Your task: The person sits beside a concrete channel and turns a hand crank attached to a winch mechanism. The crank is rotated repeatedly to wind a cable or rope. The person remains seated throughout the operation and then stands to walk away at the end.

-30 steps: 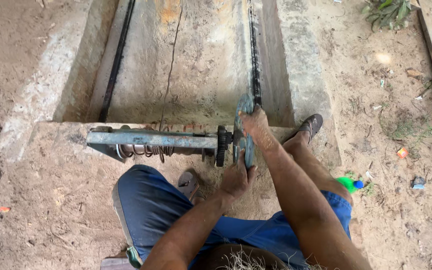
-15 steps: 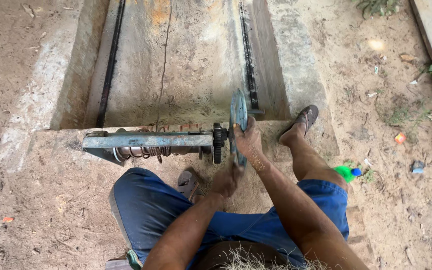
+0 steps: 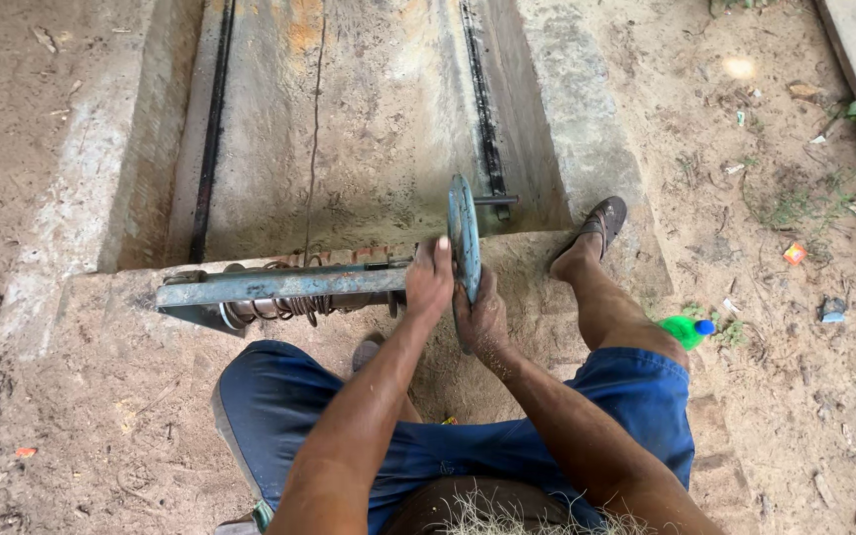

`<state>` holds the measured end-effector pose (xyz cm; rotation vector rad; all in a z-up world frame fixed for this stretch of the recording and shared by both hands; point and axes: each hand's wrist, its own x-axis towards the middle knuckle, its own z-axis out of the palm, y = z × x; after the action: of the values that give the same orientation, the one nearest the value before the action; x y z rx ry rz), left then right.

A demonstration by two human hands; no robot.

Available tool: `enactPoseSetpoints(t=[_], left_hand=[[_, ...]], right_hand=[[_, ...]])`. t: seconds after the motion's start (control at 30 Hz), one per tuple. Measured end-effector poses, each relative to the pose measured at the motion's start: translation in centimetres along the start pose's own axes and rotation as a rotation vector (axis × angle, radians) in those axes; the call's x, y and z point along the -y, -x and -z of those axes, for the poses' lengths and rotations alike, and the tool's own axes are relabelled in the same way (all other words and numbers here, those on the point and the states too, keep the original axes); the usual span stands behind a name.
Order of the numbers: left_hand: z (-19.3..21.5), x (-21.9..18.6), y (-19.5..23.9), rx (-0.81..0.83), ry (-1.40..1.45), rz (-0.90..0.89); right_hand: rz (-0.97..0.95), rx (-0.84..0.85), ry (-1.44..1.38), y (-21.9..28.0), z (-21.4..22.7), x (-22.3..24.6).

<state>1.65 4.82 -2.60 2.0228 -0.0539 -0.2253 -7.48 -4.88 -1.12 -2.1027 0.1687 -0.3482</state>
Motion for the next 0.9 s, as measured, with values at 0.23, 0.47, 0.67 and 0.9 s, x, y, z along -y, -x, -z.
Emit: enactPoseSetpoints(t=[0.23,0.47,0.67,0.9], left_hand=[[-1.7,-2.7,-8.5,-0.025,-0.38,-0.078],[-1.5,-6.6,-9.0,0.247,-0.492,0.021],[-2.7,-5.7,-8.6,0.139,-0.42,-0.012],[-3.3,-4.4,-7.3,0.197,-0.643,-0.126]], right_hand=[[-0.004,-0.034,-0.013,1.6,-0.1,0.1],[0.061,-0.083,0.028,2.9,-0.4,-0.5],[-0.153,0.07,-0.194,2.8,-0.1,-0.1],[-0.179,0.079,-0.189,3.8,0.1,-0.6]])
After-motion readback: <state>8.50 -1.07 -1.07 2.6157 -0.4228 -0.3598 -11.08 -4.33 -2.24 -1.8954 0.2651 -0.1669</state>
